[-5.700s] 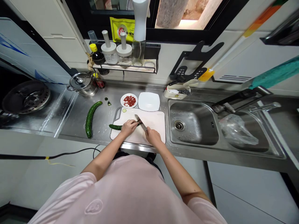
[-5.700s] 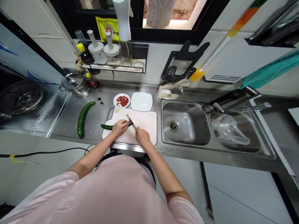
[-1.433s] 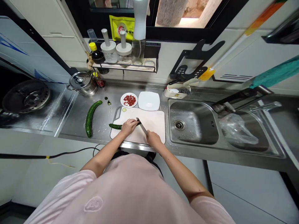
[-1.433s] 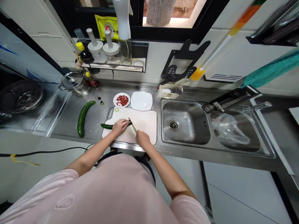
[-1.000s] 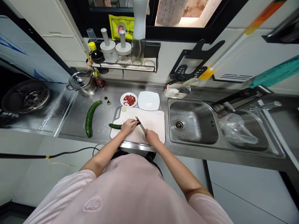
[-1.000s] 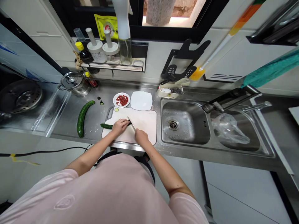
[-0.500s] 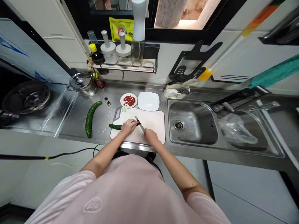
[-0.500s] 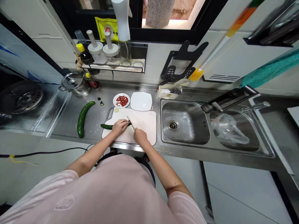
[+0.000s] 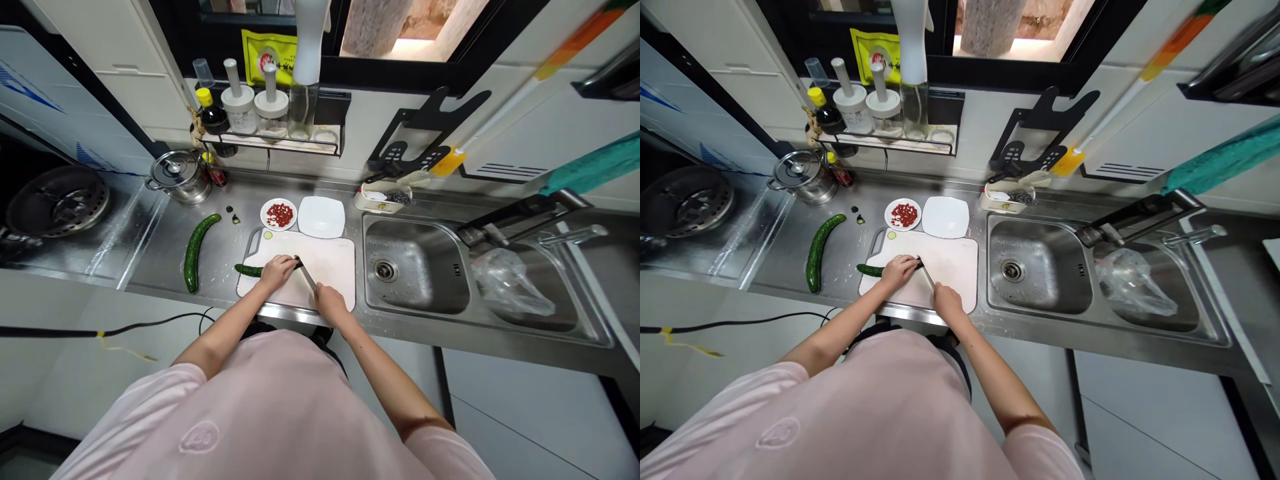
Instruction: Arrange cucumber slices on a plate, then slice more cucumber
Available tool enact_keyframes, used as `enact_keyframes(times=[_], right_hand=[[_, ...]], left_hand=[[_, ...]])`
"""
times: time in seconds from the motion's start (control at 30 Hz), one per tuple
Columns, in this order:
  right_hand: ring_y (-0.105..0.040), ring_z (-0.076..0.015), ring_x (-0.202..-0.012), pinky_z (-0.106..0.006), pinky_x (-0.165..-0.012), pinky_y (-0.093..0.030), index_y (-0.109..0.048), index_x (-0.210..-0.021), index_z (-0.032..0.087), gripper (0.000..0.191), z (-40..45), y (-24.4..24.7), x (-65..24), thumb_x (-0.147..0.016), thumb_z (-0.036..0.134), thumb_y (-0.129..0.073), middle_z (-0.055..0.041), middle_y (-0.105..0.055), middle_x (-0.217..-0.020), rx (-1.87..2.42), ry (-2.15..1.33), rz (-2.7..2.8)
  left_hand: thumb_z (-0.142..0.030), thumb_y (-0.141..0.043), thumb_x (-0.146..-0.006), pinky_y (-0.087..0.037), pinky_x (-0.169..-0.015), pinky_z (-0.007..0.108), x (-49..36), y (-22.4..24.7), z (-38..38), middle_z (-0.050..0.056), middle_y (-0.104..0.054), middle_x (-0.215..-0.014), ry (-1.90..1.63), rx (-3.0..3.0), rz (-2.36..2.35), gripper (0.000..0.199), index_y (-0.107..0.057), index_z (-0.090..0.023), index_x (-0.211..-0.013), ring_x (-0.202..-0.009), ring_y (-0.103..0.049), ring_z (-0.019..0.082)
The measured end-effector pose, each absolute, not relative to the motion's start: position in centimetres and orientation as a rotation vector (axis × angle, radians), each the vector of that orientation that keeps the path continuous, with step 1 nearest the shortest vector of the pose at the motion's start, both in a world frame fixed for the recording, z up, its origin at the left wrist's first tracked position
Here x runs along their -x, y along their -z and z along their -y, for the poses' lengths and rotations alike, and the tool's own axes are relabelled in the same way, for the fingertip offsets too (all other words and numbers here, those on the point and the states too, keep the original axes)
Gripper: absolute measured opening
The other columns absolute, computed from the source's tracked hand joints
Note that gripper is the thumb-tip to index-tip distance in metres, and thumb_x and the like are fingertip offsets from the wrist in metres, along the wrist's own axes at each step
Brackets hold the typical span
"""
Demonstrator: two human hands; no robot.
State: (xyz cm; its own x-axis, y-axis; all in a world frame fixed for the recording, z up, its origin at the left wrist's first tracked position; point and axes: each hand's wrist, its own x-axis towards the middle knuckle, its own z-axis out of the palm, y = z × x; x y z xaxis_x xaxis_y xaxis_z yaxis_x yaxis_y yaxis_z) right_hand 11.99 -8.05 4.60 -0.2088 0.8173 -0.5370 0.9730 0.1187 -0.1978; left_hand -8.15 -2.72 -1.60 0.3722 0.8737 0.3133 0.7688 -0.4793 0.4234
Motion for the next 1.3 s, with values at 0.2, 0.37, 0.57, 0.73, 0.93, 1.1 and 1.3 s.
enact_keyframes(times=[0.2,0.37,0.57,0.73,0.93,1.1,1.3], right_hand=[[-0.063,-0.023,-0.089,-0.028,-0.07,-0.04,-0.053,-0.106,0.015,0.023,7.1,-4.7,-11.5,-0.093,0.022,-0.034,-0.0128,-0.065,-0.095,-1.739,0.75,-2.126],[-0.063,-0.0236,-0.089,-0.028,-0.07,-0.041,-0.053,-0.106,0.015,0.025,6.7,-4.3,-11.3,-0.094,0.026,-0.035,-0.0132,-0.065,-0.096,-1.733,0.755,-2.161],[-0.062,-0.0226,-0.091,-0.028,-0.072,-0.04,-0.053,-0.108,0.014,0.025,6.6,-4.1,-10.9,-0.092,0.02,-0.035,-0.0131,-0.065,-0.097,-1.74,0.783,-2.138],[-0.062,-0.023,-0.091,-0.029,-0.072,-0.041,-0.053,-0.108,0.015,0.025,6.6,-3.8,-10.7,-0.092,0.019,-0.034,-0.0133,-0.065,-0.097,-1.753,0.778,-2.13],[-0.062,-0.0228,-0.092,-0.029,-0.074,-0.042,-0.051,-0.11,0.015,0.025,5.8,-3.6,-10.1,-0.092,0.017,-0.033,-0.014,-0.064,-0.098,-1.778,0.756,-2.132],[-0.063,-0.0222,-0.094,-0.029,-0.075,-0.043,-0.051,-0.11,0.014,0.025,4.8,-4.0,-9.1,-0.093,0.017,-0.032,-0.0148,-0.065,-0.1,-1.797,0.755,-2.141],[-0.062,-0.0224,-0.095,-0.03,-0.076,-0.043,-0.051,-0.111,0.014,0.026,5.2,-4.3,-9.0,-0.093,0.015,-0.031,-0.0152,-0.064,-0.101,-1.811,0.748,-2.127]], left_hand=[[-0.028,-0.046,-0.092,-0.047,-0.082,0.029,8.2,1.6,2.8,0.005,-0.064,-0.098,-0.749,-2.418,-1.472,0.026,-0.066,-0.025,-0.107,-0.091,-0.056,0.015],[-0.028,-0.045,-0.092,-0.047,-0.082,0.028,8.3,1.6,2.8,0.005,-0.064,-0.097,-0.746,-2.421,-1.465,0.026,-0.066,-0.025,-0.108,-0.091,-0.056,0.015],[-0.029,-0.045,-0.093,-0.047,-0.081,0.029,8.2,1.7,2.7,0.005,-0.064,-0.097,-0.751,-2.432,-1.47,0.026,-0.066,-0.025,-0.108,-0.09,-0.056,0.015],[-0.029,-0.045,-0.092,-0.048,-0.082,0.029,8.2,1.5,2.8,0.005,-0.064,-0.097,-0.738,-2.428,-1.474,0.026,-0.066,-0.025,-0.107,-0.09,-0.056,0.015],[-0.029,-0.046,-0.092,-0.048,-0.083,0.029,8.2,1.6,2.8,0.004,-0.064,-0.097,-0.738,-2.421,-1.478,0.025,-0.067,-0.025,-0.106,-0.091,-0.056,0.015],[-0.029,-0.047,-0.092,-0.048,-0.083,0.028,8.3,1.8,2.8,0.004,-0.064,-0.097,-0.757,-2.421,-1.479,0.025,-0.067,-0.025,-0.106,-0.092,-0.056,0.014],[-0.029,-0.048,-0.092,-0.047,-0.082,0.029,8.3,1.6,2.9,0.005,-0.064,-0.097,-0.76,-2.423,-1.475,0.025,-0.067,-0.025,-0.106,-0.092,-0.057,0.015]])
